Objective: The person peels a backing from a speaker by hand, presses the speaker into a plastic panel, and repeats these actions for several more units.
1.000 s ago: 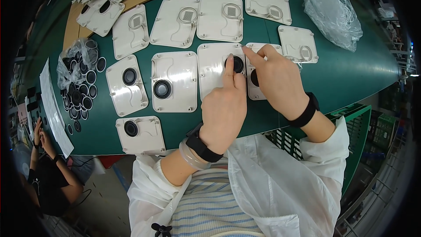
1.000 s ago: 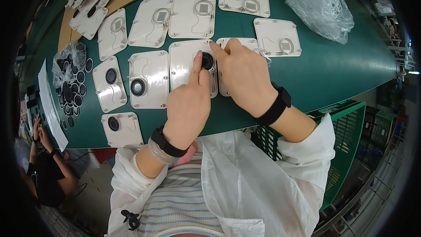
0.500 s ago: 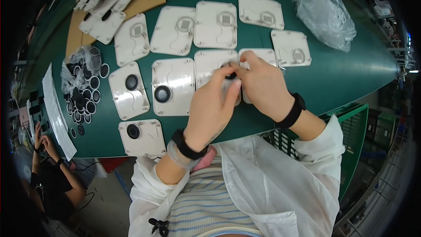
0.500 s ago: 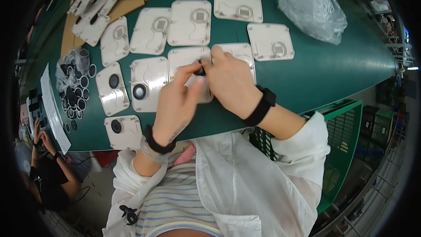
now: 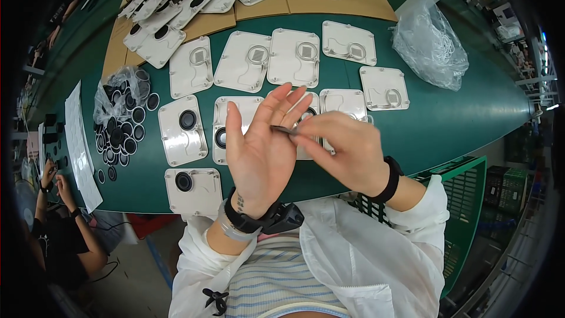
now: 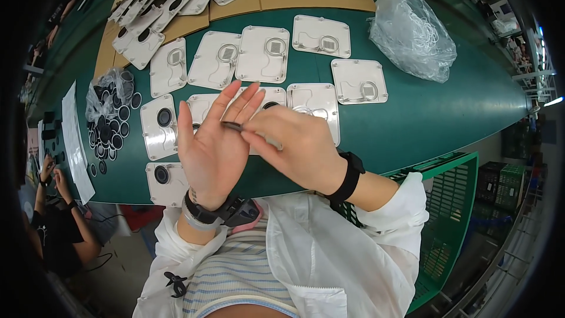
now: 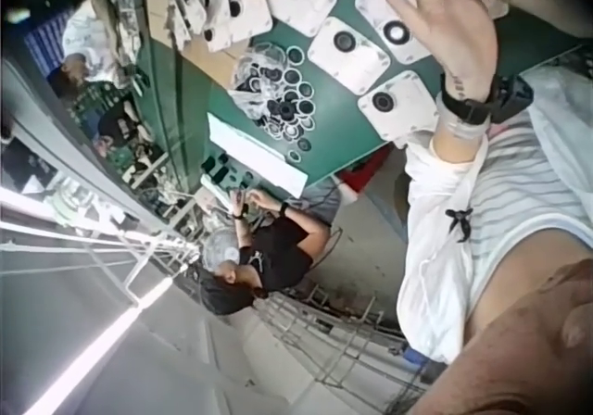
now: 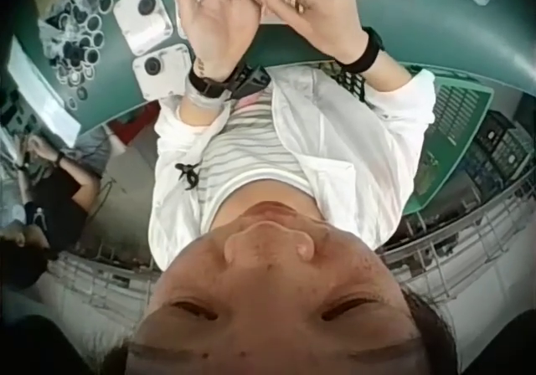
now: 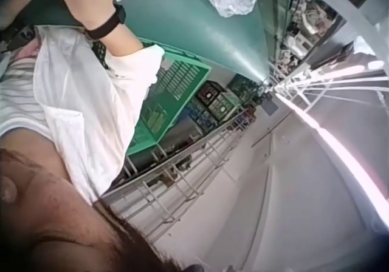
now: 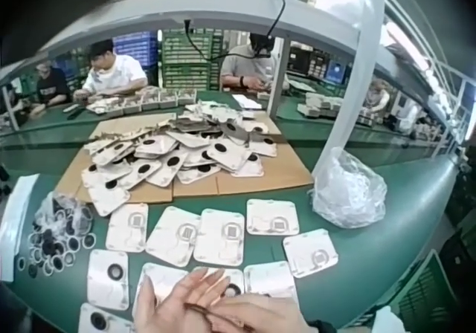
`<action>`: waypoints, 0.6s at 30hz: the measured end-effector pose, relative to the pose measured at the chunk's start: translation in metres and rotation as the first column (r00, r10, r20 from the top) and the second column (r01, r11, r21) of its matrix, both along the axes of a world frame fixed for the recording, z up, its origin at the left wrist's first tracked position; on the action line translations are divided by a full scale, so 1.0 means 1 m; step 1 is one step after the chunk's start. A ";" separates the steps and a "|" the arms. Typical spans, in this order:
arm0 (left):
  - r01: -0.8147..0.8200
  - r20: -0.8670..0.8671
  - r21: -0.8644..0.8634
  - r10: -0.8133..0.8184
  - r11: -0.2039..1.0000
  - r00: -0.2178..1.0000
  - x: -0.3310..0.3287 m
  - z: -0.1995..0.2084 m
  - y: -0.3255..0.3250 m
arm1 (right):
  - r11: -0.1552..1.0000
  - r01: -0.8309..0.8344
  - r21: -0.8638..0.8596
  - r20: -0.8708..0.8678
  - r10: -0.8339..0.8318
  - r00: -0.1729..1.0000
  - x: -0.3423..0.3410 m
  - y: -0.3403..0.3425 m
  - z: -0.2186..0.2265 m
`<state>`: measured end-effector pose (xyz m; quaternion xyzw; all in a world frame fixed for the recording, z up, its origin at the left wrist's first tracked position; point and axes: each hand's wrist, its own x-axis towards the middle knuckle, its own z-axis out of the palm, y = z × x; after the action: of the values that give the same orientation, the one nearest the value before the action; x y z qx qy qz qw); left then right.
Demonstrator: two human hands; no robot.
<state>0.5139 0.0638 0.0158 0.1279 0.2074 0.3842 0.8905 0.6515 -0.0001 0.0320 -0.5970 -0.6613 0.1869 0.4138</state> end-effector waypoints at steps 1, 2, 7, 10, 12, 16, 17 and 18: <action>0.022 0.023 0.020 -0.022 1.000 1.000 0.000 -0.001 -0.001 | 0.995 0.045 -0.085 -0.058 -0.050 0.997 0.003 0.000 0.003; 0.023 0.025 0.022 -0.023 0.999 0.999 0.000 -0.003 -0.003 | 0.996 0.047 -0.082 -0.056 -0.051 0.997 0.006 0.000 0.001; 0.114 -0.407 0.248 -0.003 0.962 0.914 -0.002 -0.013 -0.014 | 0.931 0.165 -0.325 -0.470 -0.311 0.826 0.016 -0.002 -0.009; 0.105 -0.420 0.210 -0.007 0.972 0.908 0.000 -0.015 -0.014 | 0.945 0.193 -0.265 -0.417 -0.292 0.861 0.015 -0.003 -0.011; 0.086 -0.392 0.173 -0.012 0.981 0.920 0.001 -0.015 -0.014 | 0.949 0.197 -0.245 -0.453 -0.291 0.843 0.014 -0.004 -0.014; 0.065 -0.379 0.225 0.026 0.972 0.925 0.000 -0.019 -0.017 | 0.954 0.197 -0.227 -0.461 -0.284 0.841 0.013 -0.004 -0.015; 0.060 -0.378 0.262 0.045 0.963 0.925 0.000 -0.020 -0.018 | 0.955 0.197 -0.223 -0.456 -0.281 0.844 0.012 -0.004 -0.015; 0.059 -0.378 0.261 0.046 0.964 0.925 -0.001 -0.022 -0.018 | 0.955 0.196 -0.224 -0.456 -0.281 0.845 0.011 -0.004 -0.013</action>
<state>0.5132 0.0459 -0.0061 0.3196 0.3220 0.3735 0.8091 0.6624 -0.0040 0.0194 -0.6419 -0.4393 0.3319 0.5337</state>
